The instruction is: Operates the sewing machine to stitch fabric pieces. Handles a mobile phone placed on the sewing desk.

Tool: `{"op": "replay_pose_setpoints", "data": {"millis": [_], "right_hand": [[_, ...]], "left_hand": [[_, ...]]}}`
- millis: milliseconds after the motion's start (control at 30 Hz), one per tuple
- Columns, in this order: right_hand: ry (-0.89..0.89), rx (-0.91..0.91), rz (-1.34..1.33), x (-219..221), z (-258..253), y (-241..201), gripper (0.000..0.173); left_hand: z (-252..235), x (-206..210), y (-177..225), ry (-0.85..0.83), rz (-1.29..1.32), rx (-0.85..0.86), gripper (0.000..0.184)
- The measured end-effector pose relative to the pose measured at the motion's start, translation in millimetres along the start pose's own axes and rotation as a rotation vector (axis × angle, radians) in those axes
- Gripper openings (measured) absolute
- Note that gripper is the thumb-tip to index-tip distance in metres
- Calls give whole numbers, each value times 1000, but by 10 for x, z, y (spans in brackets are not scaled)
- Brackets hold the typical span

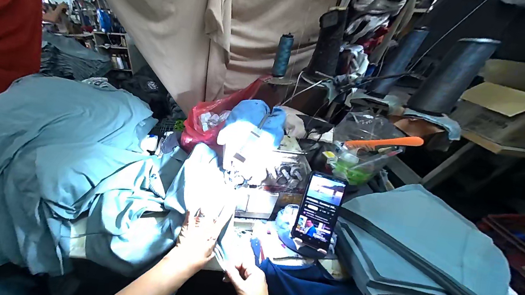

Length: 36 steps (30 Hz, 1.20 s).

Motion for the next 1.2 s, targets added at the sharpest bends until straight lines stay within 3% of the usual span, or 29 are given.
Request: {"op": "replay_pose_setpoints", "data": {"millis": [167, 267, 400, 467, 600, 833, 967, 1100, 1133, 1200], "right_hand": [[27, -79, -69, 13, -287, -197, 6], [24, -115, -54, 56, -562, -398, 8], [56, -160, 51, 126, -941, -633, 11], [53, -110, 67, 166, -1124, -636, 18], [86, -22, -55, 201, -1219, -600, 17], [104, 9, -37, 201, -1200, -588, 18], [78, 31, -108, 211, -1184, -538, 18], [107, -68, 59, 164, -1125, -608, 16], [141, -140, 166, 138, -1086, -681, 21], [182, -255, 327, 126, -1041, -812, 30]], "left_hand": [[-103, -14, -96, -88, 15, -27, 91], [-181, -106, -146, -76, 22, -10, 73], [-236, -259, -217, 330, 54, 97, 37], [-275, -266, -267, 377, 117, 101, 32], [-448, -172, -363, 68, 186, 7, 36], [-688, -157, -425, -120, 234, -115, 38], [-815, -392, -517, -77, 489, -309, 52], [-550, -893, -262, -391, 422, -355, 49], [-505, -888, -233, -411, 389, -339, 47], [-551, -493, -311, -153, 291, -174, 38]]}}
Point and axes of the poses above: each hand's wrist, its own z-axis away from the middle knuckle, its own x-axis out of the palm, y = z × x, the point moved 8 cm from there along -z, towards the middle knuckle, and after that the axes turned 6 degrees about -z, right-handed, at the moved point
